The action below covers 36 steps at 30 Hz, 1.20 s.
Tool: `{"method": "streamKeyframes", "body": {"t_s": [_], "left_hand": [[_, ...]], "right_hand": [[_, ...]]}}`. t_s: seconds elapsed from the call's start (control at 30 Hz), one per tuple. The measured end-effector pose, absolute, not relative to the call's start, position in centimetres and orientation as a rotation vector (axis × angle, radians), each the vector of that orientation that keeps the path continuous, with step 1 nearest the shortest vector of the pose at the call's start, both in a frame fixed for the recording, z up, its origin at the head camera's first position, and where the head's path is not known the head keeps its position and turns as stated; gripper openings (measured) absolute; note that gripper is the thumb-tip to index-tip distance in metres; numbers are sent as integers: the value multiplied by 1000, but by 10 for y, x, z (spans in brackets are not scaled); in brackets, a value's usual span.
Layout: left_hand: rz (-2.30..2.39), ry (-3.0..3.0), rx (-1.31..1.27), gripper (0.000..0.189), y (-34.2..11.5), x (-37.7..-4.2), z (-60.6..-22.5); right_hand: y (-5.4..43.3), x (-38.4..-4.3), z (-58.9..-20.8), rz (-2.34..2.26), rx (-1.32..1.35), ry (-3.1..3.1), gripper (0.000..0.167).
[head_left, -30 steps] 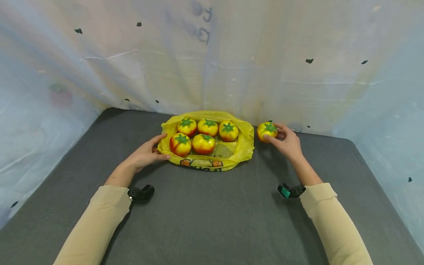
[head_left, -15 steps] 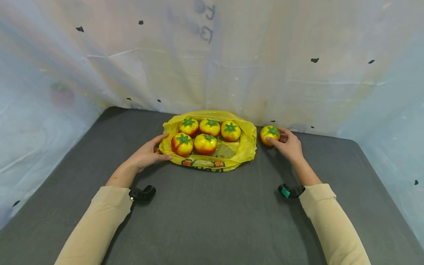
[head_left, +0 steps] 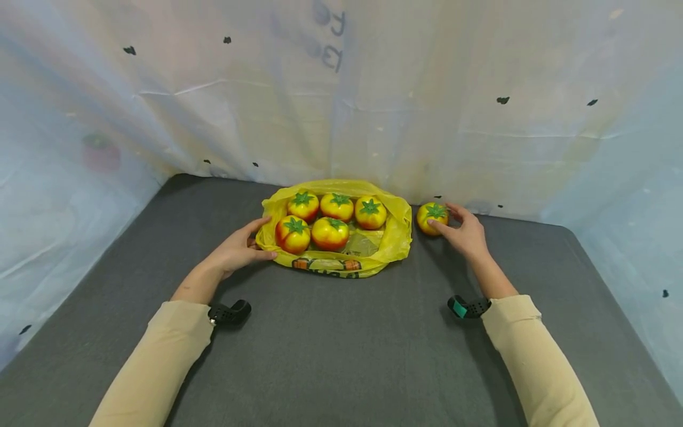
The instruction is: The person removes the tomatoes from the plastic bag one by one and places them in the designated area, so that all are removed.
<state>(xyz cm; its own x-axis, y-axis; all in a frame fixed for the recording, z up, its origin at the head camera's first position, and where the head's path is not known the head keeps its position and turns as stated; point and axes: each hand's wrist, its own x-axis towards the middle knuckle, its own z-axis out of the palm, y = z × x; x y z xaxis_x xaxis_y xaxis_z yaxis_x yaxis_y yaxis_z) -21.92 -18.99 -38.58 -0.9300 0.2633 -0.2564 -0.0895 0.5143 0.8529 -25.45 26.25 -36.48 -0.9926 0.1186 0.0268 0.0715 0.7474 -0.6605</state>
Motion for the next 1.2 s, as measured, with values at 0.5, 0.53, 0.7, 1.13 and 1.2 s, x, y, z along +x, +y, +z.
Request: {"method": "streamKeyframes", "body": {"t_s": [0.5,0.53,0.7,1.13,1.2], "left_hand": [[1373,2440,123,91,-191,-221,-386],[1373,2442,122,91,-191,-221,-386],[1377,2431,122,91,-191,-220,-385],[1373,2437,107,91,-187,-217,-385],[1383,2430,106,91,-186,-216,-385]], "right_hand": [[226,-253,-330,1244,39,-2749,68],[221,-254,-329,1247,55,-2748,68],[202,-259,-325,1263,181,-2735,65],[174,-264,-328,1343,338,-2690,57],[170,-265,-330,1347,343,-2697,58]]}}
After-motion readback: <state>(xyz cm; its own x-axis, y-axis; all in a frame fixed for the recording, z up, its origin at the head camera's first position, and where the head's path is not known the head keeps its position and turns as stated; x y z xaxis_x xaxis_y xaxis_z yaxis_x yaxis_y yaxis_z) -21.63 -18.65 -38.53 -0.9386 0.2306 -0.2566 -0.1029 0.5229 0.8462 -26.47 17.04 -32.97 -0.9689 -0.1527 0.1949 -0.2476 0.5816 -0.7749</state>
